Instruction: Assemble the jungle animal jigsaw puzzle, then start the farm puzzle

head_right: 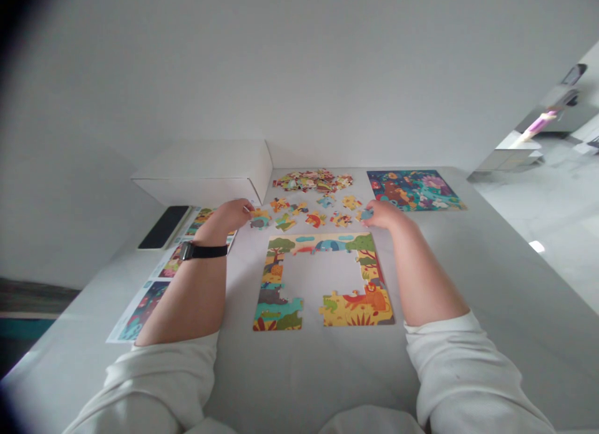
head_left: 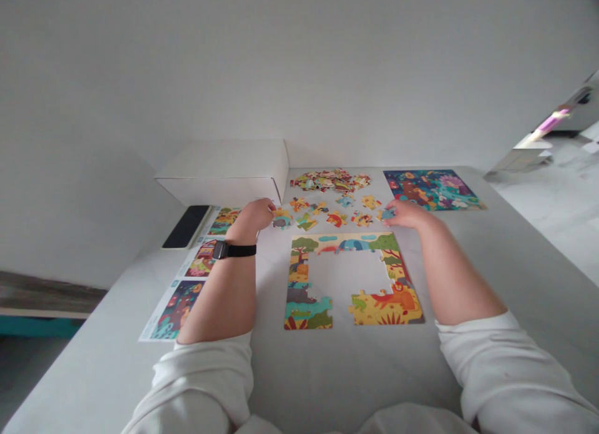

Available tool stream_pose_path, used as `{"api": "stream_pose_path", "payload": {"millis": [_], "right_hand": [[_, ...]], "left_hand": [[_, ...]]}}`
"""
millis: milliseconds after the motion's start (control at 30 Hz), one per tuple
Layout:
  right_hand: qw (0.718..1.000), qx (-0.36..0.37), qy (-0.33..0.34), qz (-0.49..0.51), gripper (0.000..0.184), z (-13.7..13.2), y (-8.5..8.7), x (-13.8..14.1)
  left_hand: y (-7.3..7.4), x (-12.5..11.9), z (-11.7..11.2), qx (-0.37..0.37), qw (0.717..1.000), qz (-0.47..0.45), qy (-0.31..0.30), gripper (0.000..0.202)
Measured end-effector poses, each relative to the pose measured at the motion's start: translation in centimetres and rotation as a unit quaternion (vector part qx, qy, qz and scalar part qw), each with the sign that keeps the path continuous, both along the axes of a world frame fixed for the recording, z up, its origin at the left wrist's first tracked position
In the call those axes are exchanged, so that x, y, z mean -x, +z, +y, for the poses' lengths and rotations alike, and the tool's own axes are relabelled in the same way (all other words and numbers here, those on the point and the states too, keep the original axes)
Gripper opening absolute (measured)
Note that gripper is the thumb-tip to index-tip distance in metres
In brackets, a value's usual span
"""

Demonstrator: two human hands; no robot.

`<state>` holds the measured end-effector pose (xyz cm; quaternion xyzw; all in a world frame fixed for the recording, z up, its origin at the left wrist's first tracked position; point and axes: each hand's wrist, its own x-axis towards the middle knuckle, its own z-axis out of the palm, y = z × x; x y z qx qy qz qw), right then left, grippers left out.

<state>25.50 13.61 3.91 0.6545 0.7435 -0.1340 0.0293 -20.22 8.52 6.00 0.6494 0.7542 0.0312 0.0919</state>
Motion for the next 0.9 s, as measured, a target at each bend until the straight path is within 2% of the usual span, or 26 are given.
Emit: {"api": "stream_pose_path", "payload": {"millis": [200,433,600,900], "right_hand": [[1.0,-0.01,0.008,-0.009,0.057,0.2,-0.3,-0.3],[1.0,-0.008,0.006,-0.006,0.055,0.1,-0.1,-0.1],[1.0,-0.009,-0.008,0.01,0.055,-0.2,0.0,0.1],[1.0,-0.013,0.0,0.016,0.057,-0.3,0.1,0.0]], "left_hand": [[0.3,0.1,0.0,0.013,1.0,0.014,-0.007,0.036],[0.8,0.1,0.2,0.004,1.0,-0.017,0.003,0.034],[1.2,-0.2,0.1,-0.024,0.999,-0.036,-0.005,0.033],[0.2,0.4,0.4,-0.049,0.999,-0.019,-0.006,0.035]]}}
